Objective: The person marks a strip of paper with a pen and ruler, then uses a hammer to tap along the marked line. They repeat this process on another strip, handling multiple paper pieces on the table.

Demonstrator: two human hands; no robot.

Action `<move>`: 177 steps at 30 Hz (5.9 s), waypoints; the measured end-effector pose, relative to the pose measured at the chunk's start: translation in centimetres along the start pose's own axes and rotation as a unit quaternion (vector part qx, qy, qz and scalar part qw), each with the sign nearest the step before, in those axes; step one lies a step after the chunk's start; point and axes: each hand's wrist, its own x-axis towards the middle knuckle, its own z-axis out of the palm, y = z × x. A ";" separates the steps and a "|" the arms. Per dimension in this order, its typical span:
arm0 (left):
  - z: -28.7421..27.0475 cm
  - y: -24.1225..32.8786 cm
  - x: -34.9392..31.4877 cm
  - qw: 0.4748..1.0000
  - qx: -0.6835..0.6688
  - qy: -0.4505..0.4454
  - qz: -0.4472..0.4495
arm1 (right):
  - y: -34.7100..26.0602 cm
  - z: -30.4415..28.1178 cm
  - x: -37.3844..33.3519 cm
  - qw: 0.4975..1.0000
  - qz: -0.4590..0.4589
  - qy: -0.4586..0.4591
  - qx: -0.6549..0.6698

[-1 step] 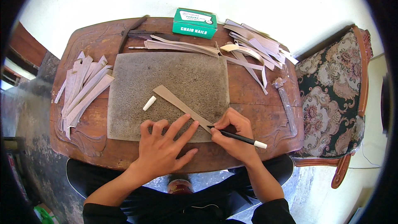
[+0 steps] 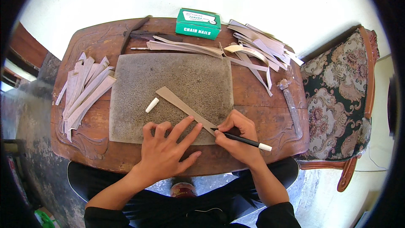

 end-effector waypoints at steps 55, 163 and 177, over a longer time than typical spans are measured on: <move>0.3 -0.3 0.3 1.000 0.000 0.001 0.007 | 0.4 -0.8 0.0 1.000 0.011 -0.017 0.018; 0.6 1.7 0.3 0.999 -0.019 -0.026 0.029 | 1.1 -2.2 -0.9 1.000 -0.002 -0.019 0.009; 0.8 1.5 0.1 0.999 -0.012 -0.015 0.037 | 0.4 -3.3 -0.5 0.985 0.125 -0.024 0.115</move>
